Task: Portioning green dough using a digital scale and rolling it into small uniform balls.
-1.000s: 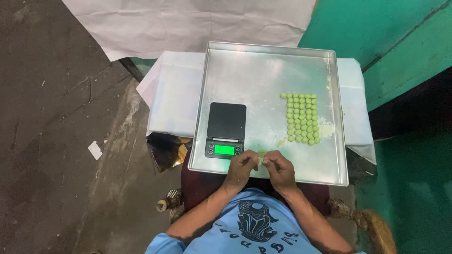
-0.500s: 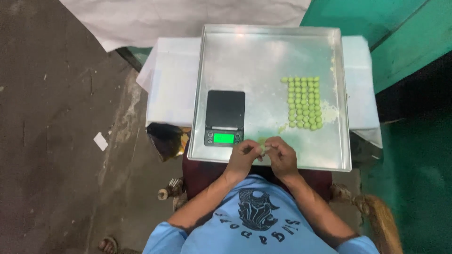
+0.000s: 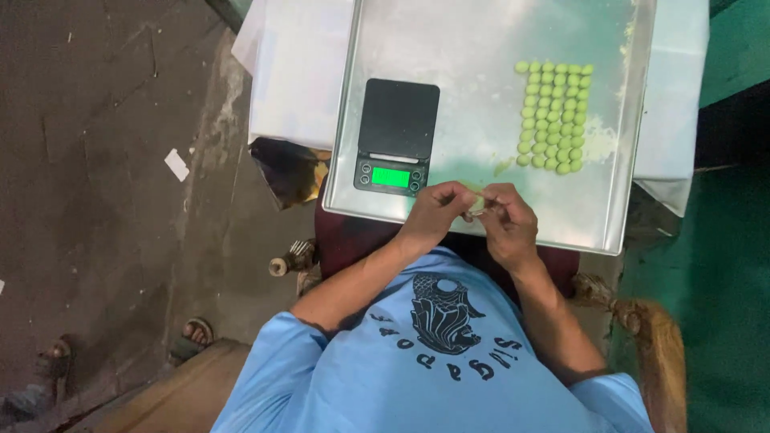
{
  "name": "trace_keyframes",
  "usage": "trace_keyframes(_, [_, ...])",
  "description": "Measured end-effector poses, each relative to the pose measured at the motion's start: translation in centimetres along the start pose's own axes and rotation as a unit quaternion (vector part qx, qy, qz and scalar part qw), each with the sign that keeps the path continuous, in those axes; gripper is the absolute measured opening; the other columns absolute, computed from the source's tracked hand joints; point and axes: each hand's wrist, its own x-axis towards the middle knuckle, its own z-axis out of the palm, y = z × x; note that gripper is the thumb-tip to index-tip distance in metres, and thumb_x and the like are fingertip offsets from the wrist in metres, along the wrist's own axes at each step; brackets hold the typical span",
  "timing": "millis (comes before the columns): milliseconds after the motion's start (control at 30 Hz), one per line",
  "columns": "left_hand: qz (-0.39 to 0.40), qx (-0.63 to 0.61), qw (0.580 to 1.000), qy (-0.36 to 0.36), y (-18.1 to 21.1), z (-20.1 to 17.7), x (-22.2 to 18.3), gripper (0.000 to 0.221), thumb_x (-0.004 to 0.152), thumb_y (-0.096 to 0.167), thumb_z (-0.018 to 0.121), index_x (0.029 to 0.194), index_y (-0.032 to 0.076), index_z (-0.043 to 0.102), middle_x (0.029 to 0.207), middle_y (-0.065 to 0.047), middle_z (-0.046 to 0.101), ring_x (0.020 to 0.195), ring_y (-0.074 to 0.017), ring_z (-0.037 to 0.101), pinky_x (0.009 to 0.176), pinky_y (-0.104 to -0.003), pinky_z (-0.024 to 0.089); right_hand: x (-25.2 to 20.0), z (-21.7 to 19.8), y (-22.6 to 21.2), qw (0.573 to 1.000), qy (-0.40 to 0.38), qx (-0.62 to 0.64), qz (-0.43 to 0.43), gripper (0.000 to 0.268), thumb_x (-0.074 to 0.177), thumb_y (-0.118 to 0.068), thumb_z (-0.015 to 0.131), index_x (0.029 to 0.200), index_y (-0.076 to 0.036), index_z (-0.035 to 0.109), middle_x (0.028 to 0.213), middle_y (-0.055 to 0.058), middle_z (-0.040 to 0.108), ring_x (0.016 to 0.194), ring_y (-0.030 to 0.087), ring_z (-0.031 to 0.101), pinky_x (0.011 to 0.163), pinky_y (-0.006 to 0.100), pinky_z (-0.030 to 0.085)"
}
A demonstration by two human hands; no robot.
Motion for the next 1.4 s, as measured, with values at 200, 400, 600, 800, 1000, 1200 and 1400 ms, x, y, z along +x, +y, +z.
trace_keyframes(200, [0.035,-0.109,0.992,-0.052,-0.1,0.6,-0.8,0.026,0.105,0.023,0.069,0.122,0.004,0.064,0.092,-0.016,0.069,0.080,-0.0209,0.072,0.073,-0.038,0.065,1.2,-0.4,-1.8,0.998,-0.034,0.004,0.046,0.010,0.097,-0.003,0.073,0.099,0.005,0.067,0.101,0.017,0.069,0.090,0.021,0.067,0.069,0.034,0.054])
trace_keyframes(400, [0.063,-0.125,0.989,-0.051,0.5,1.2,-1.5,0.030,0.111,0.021,0.059,0.132,0.000,0.068,0.105,-0.016,0.073,0.092,-0.0195,0.071,0.080,-0.034,0.064,0.3,-0.7,-0.5,0.989,0.032,0.079,0.120,0.010,0.098,0.003,0.071,0.100,0.008,0.062,0.098,0.026,0.070,0.076,0.019,0.063,0.063,0.036,0.056])
trace_keyframes(600, [0.070,-0.122,0.990,-0.013,-0.7,0.6,-0.3,0.021,0.104,0.013,0.069,0.120,-0.001,0.073,0.095,-0.015,0.072,0.080,-0.0166,0.071,0.071,-0.032,0.065,1.2,0.8,-2.9,0.999,0.001,0.030,0.020,0.008,0.099,0.007,0.068,0.102,0.007,0.060,0.103,0.022,0.066,0.101,0.022,0.064,0.072,0.041,0.056])
trace_keyframes(800, [0.036,-0.216,0.976,0.017,-2.6,0.6,0.0,0.016,0.095,0.009,0.078,0.104,-0.004,0.073,0.101,-0.015,0.071,0.078,-0.0157,0.069,0.067,-0.031,0.065,0.4,-0.1,-0.8,1.000,-0.014,0.022,-0.010,0.015,0.097,0.008,0.069,0.110,0.006,0.062,0.107,0.018,0.066,0.109,0.024,0.065,0.080,0.039,0.056])
trace_keyframes(1000, [0.034,-0.165,0.985,0.030,-0.9,0.0,-0.1,0.023,0.089,0.012,0.085,0.105,0.000,0.074,0.093,-0.013,0.073,0.079,-0.0139,0.069,0.070,-0.032,0.064,1.2,0.9,-2.3,0.998,0.012,-0.055,-0.006,0.012,0.095,0.011,0.073,0.103,0.007,0.064,0.099,0.018,0.067,0.093,0.022,0.068,0.074,0.040,0.059])
trace_keyframes(1200, [-0.017,-0.069,0.995,0.069,0.4,-1.0,-0.3,0.013,0.087,0.011,0.084,0.097,0.005,0.079,0.072,-0.009,0.073,0.066,-0.0114,0.067,0.066,-0.028,0.057,1.1,2.0,-2.6,0.999,0.016,-0.040,-0.031,0.027,0.086,0.007,0.083,0.105,0.008,0.064,0.102,0.021,0.066,0.089,0.023,0.066,0.074,0.042,0.060])
trace_keyframes(1400, [0.057,-0.114,0.991,0.028,-0.8,-1.8,-0.7,0.022,0.092,0.011,0.081,0.109,0.000,0.074,0.081,-0.019,0.072,0.071,-0.0209,0.073,0.072,-0.035,0.061,2.6,1.9,-3.6,0.991,-0.016,-0.115,-0.062,0.008,0.089,0.001,0.080,0.096,0.002,0.075,0.095,0.014,0.069,0.082,0.027,0.070,0.067,0.037,0.056])
